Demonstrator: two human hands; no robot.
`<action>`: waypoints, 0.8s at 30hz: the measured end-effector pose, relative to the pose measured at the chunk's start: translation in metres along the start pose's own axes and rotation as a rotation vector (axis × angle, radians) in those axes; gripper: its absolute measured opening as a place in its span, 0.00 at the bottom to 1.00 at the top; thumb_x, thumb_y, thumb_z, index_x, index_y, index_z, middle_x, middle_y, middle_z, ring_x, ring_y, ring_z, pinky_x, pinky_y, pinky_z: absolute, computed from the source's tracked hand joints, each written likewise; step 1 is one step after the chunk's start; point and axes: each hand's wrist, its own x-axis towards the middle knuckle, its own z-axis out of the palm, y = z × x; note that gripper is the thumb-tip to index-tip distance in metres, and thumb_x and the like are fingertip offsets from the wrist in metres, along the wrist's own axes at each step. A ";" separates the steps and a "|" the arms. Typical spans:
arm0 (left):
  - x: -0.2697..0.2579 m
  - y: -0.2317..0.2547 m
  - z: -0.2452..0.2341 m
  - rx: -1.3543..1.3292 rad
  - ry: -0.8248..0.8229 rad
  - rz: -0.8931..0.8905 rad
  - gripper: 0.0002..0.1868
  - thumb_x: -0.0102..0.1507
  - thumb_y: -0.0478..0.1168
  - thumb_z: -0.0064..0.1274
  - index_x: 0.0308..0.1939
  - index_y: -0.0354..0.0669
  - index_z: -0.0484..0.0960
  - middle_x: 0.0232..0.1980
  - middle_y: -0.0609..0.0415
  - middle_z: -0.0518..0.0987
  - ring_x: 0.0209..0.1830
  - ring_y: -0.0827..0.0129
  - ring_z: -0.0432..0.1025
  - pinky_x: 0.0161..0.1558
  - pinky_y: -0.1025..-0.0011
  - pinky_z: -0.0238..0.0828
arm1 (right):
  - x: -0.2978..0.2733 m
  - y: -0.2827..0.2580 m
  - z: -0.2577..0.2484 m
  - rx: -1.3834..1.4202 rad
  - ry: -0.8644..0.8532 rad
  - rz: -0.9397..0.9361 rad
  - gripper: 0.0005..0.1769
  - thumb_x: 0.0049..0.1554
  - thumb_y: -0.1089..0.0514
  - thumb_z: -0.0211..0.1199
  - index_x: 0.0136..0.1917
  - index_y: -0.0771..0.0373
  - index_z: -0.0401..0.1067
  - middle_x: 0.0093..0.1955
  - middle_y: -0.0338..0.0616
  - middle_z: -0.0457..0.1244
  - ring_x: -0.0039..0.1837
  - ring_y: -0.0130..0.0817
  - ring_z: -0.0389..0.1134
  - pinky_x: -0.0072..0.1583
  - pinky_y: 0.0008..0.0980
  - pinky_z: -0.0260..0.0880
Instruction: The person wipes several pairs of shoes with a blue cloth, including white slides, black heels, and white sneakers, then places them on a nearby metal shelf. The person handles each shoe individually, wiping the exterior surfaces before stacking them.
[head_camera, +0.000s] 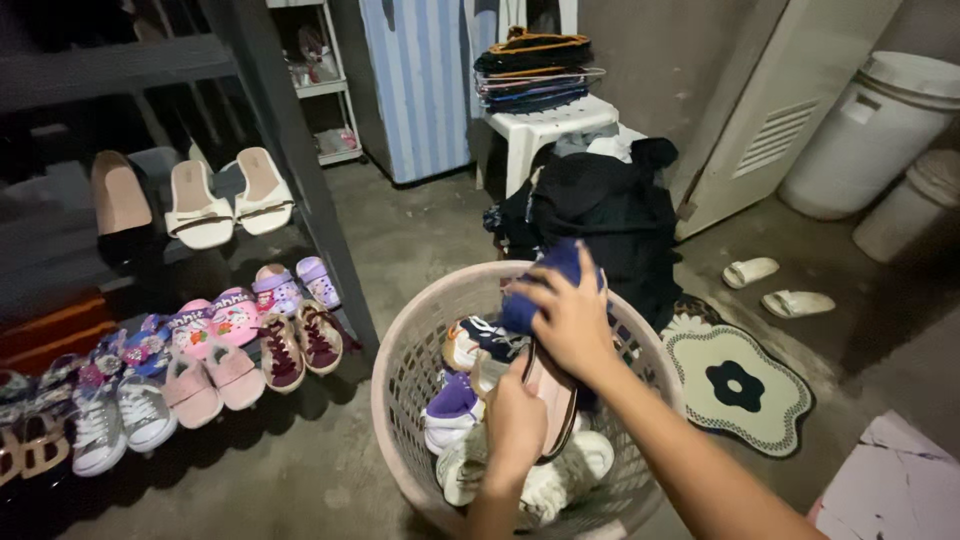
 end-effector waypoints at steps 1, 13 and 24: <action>-0.002 0.004 -0.003 0.005 -0.001 0.011 0.31 0.59 0.30 0.46 0.66 0.55 0.78 0.52 0.36 0.82 0.54 0.44 0.76 0.54 0.56 0.71 | -0.006 0.000 0.004 -0.002 0.063 -0.045 0.20 0.43 0.55 0.66 0.51 0.55 0.78 0.61 0.57 0.65 0.63 0.60 0.68 0.66 0.53 0.61; -0.029 0.042 -0.012 0.555 0.116 0.292 0.35 0.58 0.32 0.51 0.72 0.47 0.70 0.49 0.40 0.71 0.49 0.46 0.71 0.52 0.54 0.67 | -0.031 0.068 0.058 0.655 0.253 1.192 0.34 0.46 0.56 0.70 0.66 0.52 0.68 0.54 0.56 0.65 0.52 0.46 0.69 0.53 0.39 0.71; -0.012 0.067 -0.029 0.447 0.031 0.355 0.36 0.58 0.58 0.59 0.64 0.39 0.77 0.52 0.37 0.74 0.55 0.45 0.69 0.58 0.54 0.58 | -0.024 0.064 0.051 1.098 0.266 1.276 0.20 0.54 0.59 0.66 0.59 0.58 0.68 0.50 0.46 0.66 0.47 0.31 0.68 0.50 0.32 0.72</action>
